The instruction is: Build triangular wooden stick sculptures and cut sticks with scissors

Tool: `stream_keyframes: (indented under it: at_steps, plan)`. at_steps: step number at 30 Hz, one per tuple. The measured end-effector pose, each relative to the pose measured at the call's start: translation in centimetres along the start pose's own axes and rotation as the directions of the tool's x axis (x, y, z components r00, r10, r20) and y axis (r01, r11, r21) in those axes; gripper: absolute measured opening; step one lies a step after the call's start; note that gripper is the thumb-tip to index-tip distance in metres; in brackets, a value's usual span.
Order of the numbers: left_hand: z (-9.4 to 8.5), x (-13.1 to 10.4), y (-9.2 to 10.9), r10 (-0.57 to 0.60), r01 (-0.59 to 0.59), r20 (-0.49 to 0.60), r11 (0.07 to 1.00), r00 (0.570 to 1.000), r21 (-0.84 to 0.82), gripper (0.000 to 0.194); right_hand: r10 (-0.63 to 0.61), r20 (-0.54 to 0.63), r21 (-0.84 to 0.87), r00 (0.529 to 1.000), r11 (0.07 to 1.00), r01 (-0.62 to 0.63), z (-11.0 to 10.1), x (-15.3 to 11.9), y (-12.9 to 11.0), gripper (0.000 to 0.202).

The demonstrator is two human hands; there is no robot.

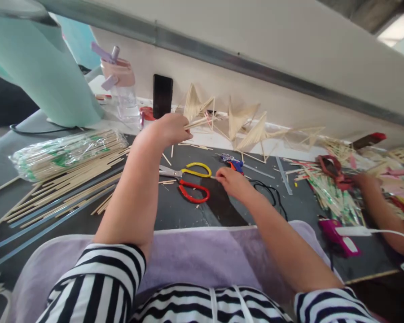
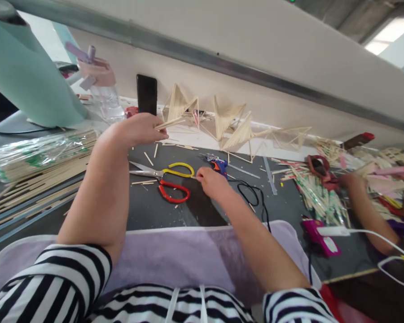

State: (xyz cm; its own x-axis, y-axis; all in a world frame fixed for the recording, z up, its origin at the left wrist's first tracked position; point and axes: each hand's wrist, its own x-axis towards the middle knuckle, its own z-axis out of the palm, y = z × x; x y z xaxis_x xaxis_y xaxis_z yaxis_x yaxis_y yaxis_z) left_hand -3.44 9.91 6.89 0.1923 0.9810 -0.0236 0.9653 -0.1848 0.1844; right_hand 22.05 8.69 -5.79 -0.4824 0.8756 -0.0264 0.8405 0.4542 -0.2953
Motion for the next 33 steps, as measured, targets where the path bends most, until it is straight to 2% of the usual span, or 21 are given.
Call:
stream_keyframes:
  at_steps: [5,7,9,11,13,15,17,19,22,25,27,29,31,33]
  plan:
    - [-1.4,-1.7,-0.9,-0.120,0.117,-0.033,0.989,0.992,-0.089,0.032,-0.036,-0.155,0.180,0.987,0.982,0.064,-1.1,5.4,-5.5,0.007]
    - [-1.8,-2.4,-1.5,-0.176,0.166,-0.066,0.977,0.982,-0.135,0.034,-0.080,-0.176,0.240,0.981,0.963,0.121,-1.0,6.8,-7.8,0.010]
    - [-2.2,-3.1,-2.0,-0.218,0.200,-0.092,0.964,0.972,-0.176,0.037,-0.143,-0.115,0.204,0.983,0.965,0.164,-0.7,7.3,-9.0,0.018]
    - [-2.6,-3.7,-2.3,-0.245,0.221,-0.096,0.953,0.965,-0.206,0.040,-0.180,0.037,0.075,0.983,0.981,0.177,-0.3,7.0,-9.0,0.026]
    - [-2.8,-4.1,-2.3,-0.257,0.230,-0.102,0.949,0.961,-0.217,0.044,-0.135,0.206,-0.096,0.969,0.983,0.157,0.2,6.4,-8.4,0.030]
    - [-2.9,-4.2,-2.2,-0.256,0.228,-0.113,0.950,0.960,-0.213,0.046,-0.074,0.308,-0.232,0.948,0.961,0.150,0.7,6.2,-7.8,0.033]
    - [-2.8,-4.2,-1.9,-0.241,0.214,-0.120,0.955,0.963,-0.204,0.047,-0.066,0.357,-0.300,0.932,0.936,0.182,0.8,6.4,-7.6,0.034]
    - [-3.0,-4.2,-1.8,-0.236,0.210,-0.121,0.959,0.964,-0.191,0.046,-0.115,0.375,-0.305,0.920,0.922,0.240,0.4,7.0,-7.6,0.032]
    - [-3.5,-4.8,-2.0,-0.242,0.219,-0.132,0.960,0.961,-0.173,0.044,-0.120,0.301,-0.273,0.946,0.940,0.206,-1.6,7.3,-7.1,0.019]
    - [-4.0,-5.4,-2.5,-0.278,0.251,-0.162,0.953,0.947,-0.168,0.045,0.021,0.113,-0.215,0.993,0.977,0.004,-4.3,5.6,-5.3,0.011]
    - [-4.2,-5.7,-2.8,-0.307,0.276,-0.187,0.946,0.933,-0.173,0.043,0.098,-0.030,-0.111,0.995,0.989,-0.100,-5.6,3.2,-3.7,0.013]
    - [-4.3,-5.7,-2.8,-0.311,0.276,-0.205,0.944,0.928,-0.179,0.041,0.153,-0.013,0.053,0.988,0.987,-0.152,-6.2,0.2,-2.2,0.017]
    - [-4.3,-5.6,-2.5,-0.306,0.271,-0.204,0.946,0.930,-0.179,0.041,0.093,0.131,0.284,0.987,0.950,-0.127,-6.1,-2.9,-1.4,0.029]
    - [-4.3,-5.7,-2.1,-0.302,0.273,-0.192,0.948,0.934,-0.165,0.042,0.009,0.263,0.343,0.965,0.934,-0.102,-5.5,-5.4,-1.5,0.040]
